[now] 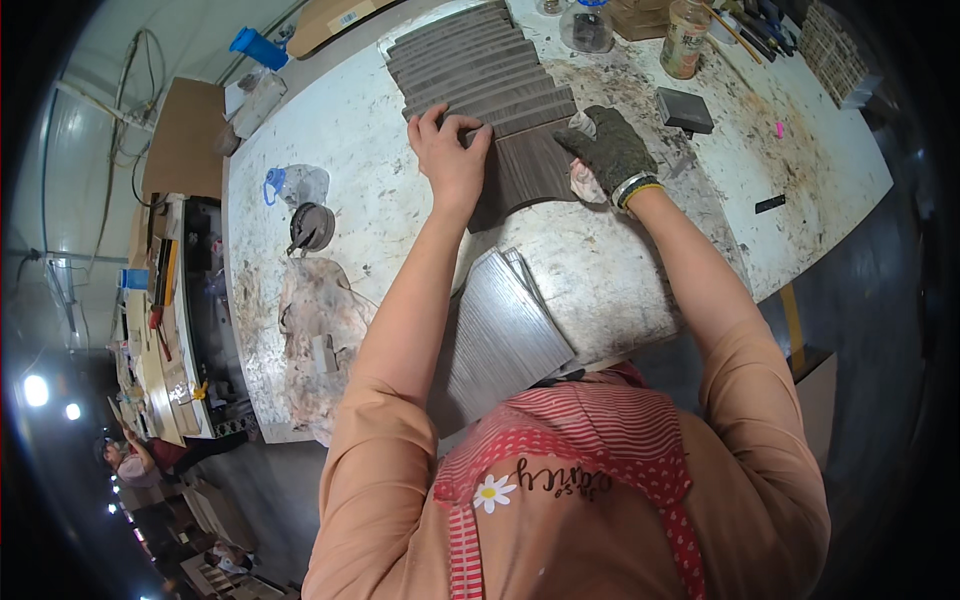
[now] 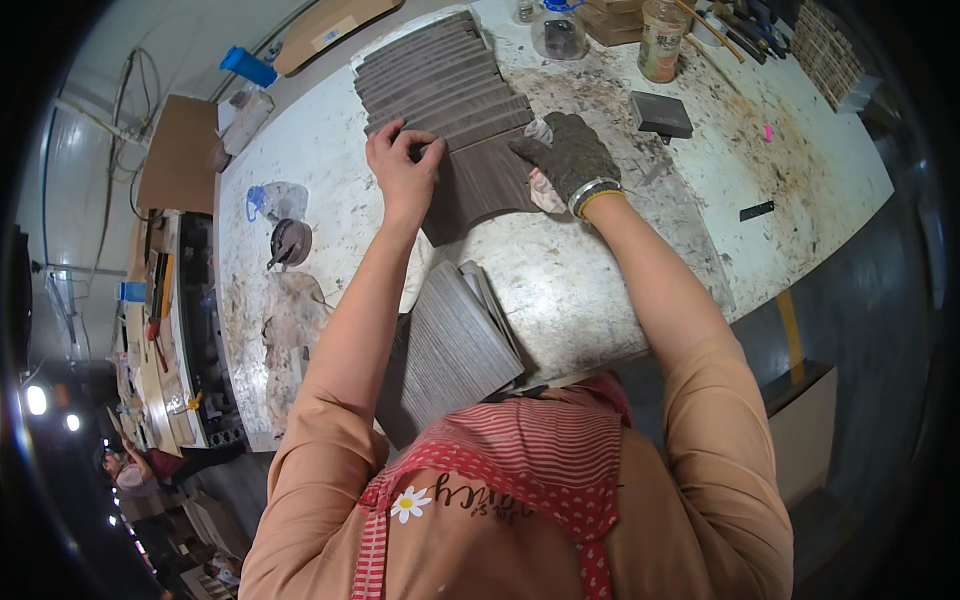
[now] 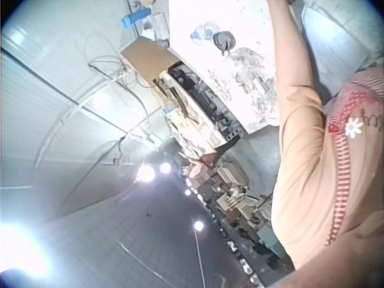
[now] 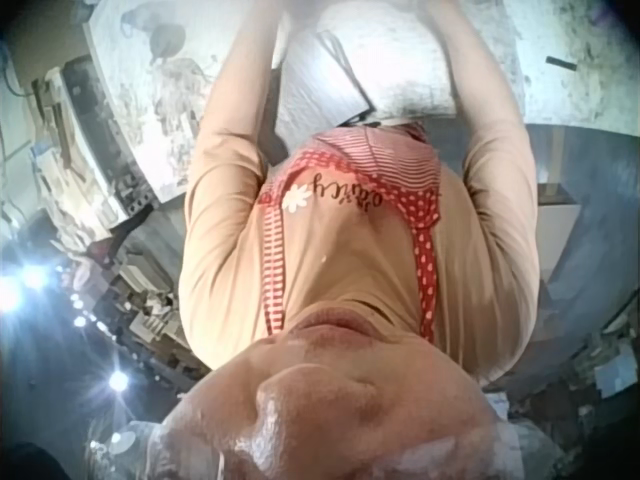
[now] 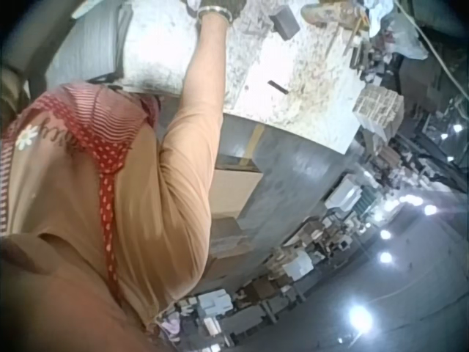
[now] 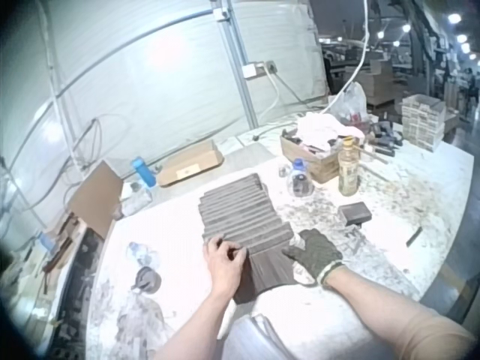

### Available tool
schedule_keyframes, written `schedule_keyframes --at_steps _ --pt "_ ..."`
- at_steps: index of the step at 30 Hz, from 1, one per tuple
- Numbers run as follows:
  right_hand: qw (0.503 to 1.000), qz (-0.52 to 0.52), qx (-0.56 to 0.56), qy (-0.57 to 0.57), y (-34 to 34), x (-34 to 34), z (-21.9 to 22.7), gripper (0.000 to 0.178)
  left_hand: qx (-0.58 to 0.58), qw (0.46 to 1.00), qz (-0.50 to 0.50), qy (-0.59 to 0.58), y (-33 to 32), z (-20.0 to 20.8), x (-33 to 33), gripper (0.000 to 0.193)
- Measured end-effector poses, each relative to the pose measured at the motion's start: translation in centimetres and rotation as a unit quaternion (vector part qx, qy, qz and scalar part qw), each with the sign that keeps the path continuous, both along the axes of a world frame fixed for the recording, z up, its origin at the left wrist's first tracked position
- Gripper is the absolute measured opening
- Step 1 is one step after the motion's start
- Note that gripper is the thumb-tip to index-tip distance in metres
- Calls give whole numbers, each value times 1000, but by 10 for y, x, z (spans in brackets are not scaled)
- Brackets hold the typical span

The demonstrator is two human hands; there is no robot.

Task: The person wipes wooden panels with a cloth, handling them one at a time and turning them over. They then stack the panels together, apply liquid from a bottle to the cloth, and wipe the edges of the stack.

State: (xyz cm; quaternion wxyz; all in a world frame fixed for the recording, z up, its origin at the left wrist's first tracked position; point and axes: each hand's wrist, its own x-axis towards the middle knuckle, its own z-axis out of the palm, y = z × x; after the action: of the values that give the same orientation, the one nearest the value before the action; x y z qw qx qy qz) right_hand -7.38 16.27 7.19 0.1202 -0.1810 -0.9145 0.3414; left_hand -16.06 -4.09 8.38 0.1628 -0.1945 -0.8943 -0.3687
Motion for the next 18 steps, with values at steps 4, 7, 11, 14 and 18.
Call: schedule_keyframes --at_steps 4,7,11,14,18 --pt "1000 8 -5 2 0 -2 0 70 2 998 -54 11 -9 -5 -8 14" --pt "1000 -3 -4 9 0 -1 -1 68 8 998 -51 22 -8 -7 -9 14" --pt "1000 -10 11 20 -1 -1 1 67 8 999 -49 1 -8 -4 -10 15" --pt "1000 -5 -10 -4 0 -1 3 66 9 997 -73 1 -9 -4 -10 15" --pt "1000 -9 -19 -7 1 -2 2 67 -6 996 -85 16 -16 -4 -14 20"
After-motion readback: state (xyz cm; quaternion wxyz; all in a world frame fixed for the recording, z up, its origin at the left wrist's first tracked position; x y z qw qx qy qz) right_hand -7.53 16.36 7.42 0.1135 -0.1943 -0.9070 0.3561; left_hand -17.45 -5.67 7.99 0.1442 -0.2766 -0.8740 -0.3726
